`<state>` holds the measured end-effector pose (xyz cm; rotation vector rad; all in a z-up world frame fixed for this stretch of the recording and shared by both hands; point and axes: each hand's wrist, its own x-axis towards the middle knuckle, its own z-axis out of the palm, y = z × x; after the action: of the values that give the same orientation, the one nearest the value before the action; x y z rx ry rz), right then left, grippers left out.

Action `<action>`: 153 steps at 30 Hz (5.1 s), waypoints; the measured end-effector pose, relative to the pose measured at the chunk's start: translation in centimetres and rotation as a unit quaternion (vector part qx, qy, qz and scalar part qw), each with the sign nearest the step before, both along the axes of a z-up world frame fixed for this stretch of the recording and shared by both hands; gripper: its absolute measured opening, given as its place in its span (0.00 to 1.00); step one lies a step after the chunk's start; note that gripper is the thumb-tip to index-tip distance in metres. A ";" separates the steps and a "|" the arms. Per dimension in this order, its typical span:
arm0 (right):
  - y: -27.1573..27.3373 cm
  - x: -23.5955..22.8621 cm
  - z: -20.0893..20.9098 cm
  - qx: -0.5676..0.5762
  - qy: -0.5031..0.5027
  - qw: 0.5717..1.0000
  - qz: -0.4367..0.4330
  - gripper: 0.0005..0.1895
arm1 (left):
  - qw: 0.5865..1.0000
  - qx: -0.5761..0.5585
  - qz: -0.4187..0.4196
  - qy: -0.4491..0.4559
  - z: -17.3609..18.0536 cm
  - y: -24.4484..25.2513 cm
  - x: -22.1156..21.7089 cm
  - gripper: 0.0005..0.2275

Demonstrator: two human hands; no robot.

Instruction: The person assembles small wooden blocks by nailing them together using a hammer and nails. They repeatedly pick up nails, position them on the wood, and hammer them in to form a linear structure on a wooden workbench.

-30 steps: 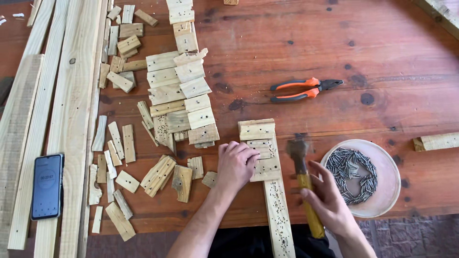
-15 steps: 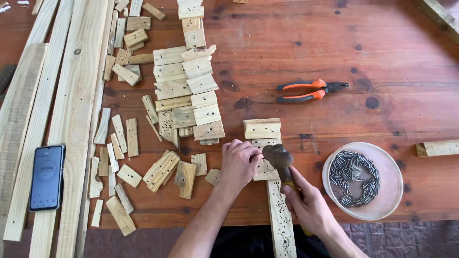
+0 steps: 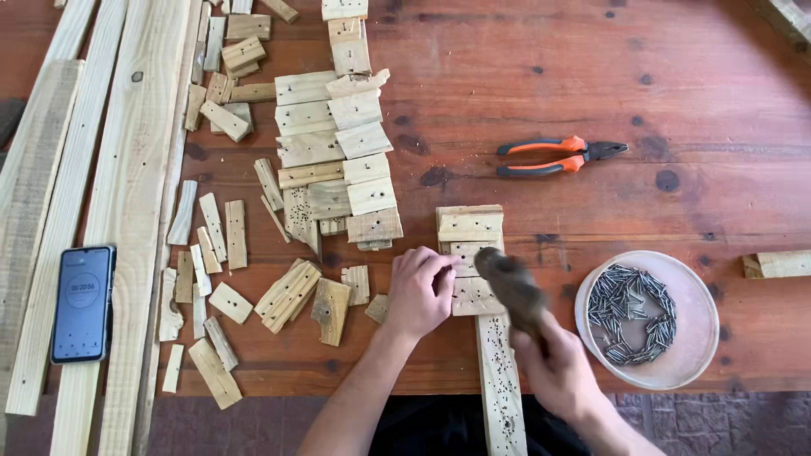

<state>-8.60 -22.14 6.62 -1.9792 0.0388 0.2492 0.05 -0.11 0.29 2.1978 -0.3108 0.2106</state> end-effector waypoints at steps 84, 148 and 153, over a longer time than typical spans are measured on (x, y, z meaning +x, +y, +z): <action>3.0 1.0 0.5 -0.279 -0.140 0.949 -0.034 0.24 | 0.979 0.070 0.188 -0.023 1.1 10.9 -9.6 0.15; -1.7 -0.6 0.6 -0.099 -0.100 0.990 -0.010 0.30 | 0.977 0.172 0.034 -0.123 3.2 -6.4 -5.3 0.11; -5.3 0.5 0.6 -0.119 -0.128 0.984 -0.036 0.16 | 0.974 0.173 0.039 -0.137 2.7 -6.4 -5.3 0.12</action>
<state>-8.06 -27.43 7.24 -2.2296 -0.0278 -0.0625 -5.22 -6.55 3.03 2.5307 -0.4420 0.5424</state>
